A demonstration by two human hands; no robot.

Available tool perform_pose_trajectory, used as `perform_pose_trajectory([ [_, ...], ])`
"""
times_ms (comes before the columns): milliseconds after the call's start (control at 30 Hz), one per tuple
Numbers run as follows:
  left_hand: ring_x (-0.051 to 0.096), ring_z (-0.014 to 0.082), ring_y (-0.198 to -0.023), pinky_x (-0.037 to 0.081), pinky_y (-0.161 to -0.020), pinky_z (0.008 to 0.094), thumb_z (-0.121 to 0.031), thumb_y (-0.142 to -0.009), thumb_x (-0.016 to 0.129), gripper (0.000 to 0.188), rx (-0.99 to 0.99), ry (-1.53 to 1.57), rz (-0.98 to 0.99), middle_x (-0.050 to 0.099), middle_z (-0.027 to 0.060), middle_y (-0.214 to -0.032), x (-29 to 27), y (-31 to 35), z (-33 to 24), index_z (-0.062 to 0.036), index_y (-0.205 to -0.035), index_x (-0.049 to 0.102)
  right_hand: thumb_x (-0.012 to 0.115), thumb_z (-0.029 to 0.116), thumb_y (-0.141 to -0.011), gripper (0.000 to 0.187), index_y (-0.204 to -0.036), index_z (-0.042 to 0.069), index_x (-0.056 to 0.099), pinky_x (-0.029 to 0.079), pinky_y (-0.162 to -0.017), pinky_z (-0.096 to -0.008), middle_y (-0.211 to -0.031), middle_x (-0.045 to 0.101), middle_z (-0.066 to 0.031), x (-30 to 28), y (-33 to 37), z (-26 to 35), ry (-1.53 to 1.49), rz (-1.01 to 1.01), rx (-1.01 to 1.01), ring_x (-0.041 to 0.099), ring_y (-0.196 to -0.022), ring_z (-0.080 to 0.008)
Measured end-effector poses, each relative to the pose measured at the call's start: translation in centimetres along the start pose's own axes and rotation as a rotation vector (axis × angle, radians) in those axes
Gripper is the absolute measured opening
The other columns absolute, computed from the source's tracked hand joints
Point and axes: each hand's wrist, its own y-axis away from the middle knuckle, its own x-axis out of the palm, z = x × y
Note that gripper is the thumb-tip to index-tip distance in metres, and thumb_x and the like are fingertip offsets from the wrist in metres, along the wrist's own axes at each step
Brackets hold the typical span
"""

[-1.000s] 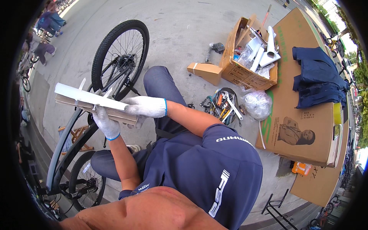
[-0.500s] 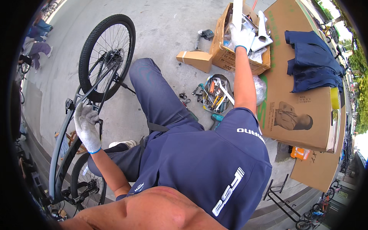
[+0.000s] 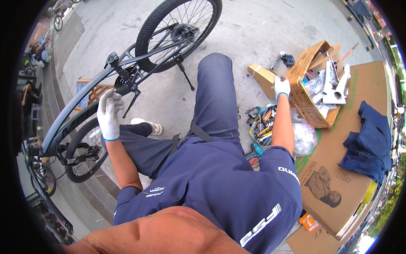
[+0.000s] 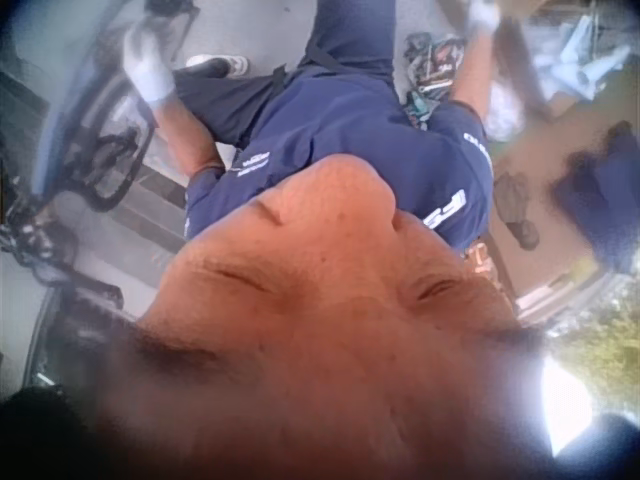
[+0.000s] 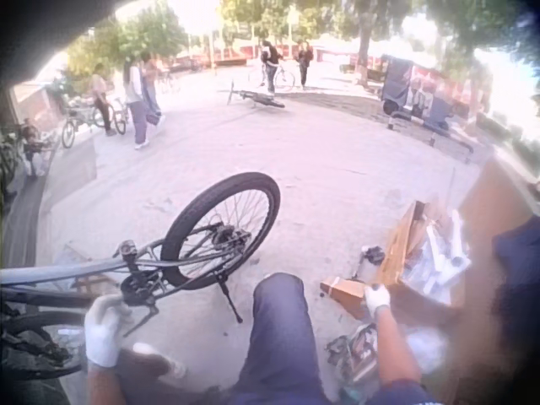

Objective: The person assembles a bicycle by first removing protective foam from the frame, then installing the saddle onto the seat post. They use a hex wrench to tighten the saddle clamp and adjust the saddle angle. The person also removes a protective sticker from the frame.

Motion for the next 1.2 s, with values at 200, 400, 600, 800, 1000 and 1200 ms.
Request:
perform_pose_trajectory([
  [200, 0.073, 0.0154, -0.089, 0.059, -0.080, 0.0297, -0.019, -0.115, 0.061, 0.030, -0.122, 0.046, -0.084, 0.076, 0.0102, -0.108, 0.6, 0.7, 1.9, 0.0001, -0.136, 0.069, 0.070, 0.023, -0.109, 0.060, -0.157, -0.007, 0.052, 0.065, -0.081, -0.0298, -0.136, 0.071, -0.0197, 10.4, 5.1, 15.6, 0.012, 0.211, -0.273, 0.075, -0.109, -0.0212],
  [400, 0.073, 0.0147, -0.089, 0.059, -0.080, 0.0293, -0.016, -0.113, 0.061, 0.027, -0.178, 0.053, -0.065, 0.076, 0.0102, -0.106, 0.5, 0.7, 2.2, -0.0009, -0.134, 0.070, 0.072, 0.025, -0.108, 0.053, -0.148, -0.008, 0.062, 0.066, -0.088, -0.0338, -0.132, 0.074, -0.0195, 20.8, 14.0, 29.0, -0.032, 0.500, -0.595, 0.077, -0.111, -0.0218],
  [600, 0.071, 0.0142, -0.087, 0.058, -0.079, 0.0282, -0.020, -0.114, 0.062, 0.029, -0.179, 0.017, -0.127, 0.076, 0.0094, -0.105, -0.2, 1.0, 3.3, -0.0005, -0.133, 0.072, 0.074, 0.021, -0.105, 0.039, -0.139, 0.002, 0.072, 0.062, -0.095, -0.0338, -0.123, 0.081, -0.0125, 22.9, 15.7, 28.8, 0.215, 0.389, -1.019, 0.078, -0.108, -0.0189],
  [800, 0.068, 0.0129, -0.085, 0.056, -0.076, 0.0258, -0.019, -0.115, 0.062, 0.032, -0.224, 0.083, -0.126, 0.074, 0.0111, -0.107, -1.2, 1.5, 4.0, 0.0040, -0.137, 0.067, 0.073, 0.035, -0.103, 0.047, -0.136, 0.002, 0.075, 0.062, -0.087, -0.0341, -0.116, 0.083, -0.0148, 10.9, 4.9, 14.6, 0.353, 0.198, -0.407, 0.080, -0.102, -0.0183],
  [1000, 0.069, 0.0125, -0.085, 0.057, -0.077, 0.0269, -0.019, -0.115, 0.061, 0.029, -0.277, -0.077, -0.093, 0.075, 0.0093, -0.103, 0.2, 0.5, 4.1, 0.0019, -0.133, 0.070, 0.084, 0.055, -0.080, 0.077, -0.136, 0.004, 0.075, 0.057, -0.111, -0.0470, -0.134, 0.076, -0.0258, 0.9, -2.0, -2.4, 1.101, -0.106, -0.163, 0.072, -0.127, -0.0416],
  [1200, 0.075, 0.0168, -0.094, 0.060, -0.084, 0.0318, -0.029, -0.113, 0.062, 0.035, -0.424, -0.251, 0.045, 0.078, 0.0093, -0.112, 1.7, -0.4, 4.4, -0.0035, -0.136, 0.070, 0.092, 0.046, -0.073, 0.111, -0.165, 0.010, 0.043, 0.055, -0.117, -0.0525, -0.159, 0.056, -0.0226, 0.7, -6.1, -4.4, 1.348, -0.086, -0.113, 0.064, -0.138, -0.0433],
])
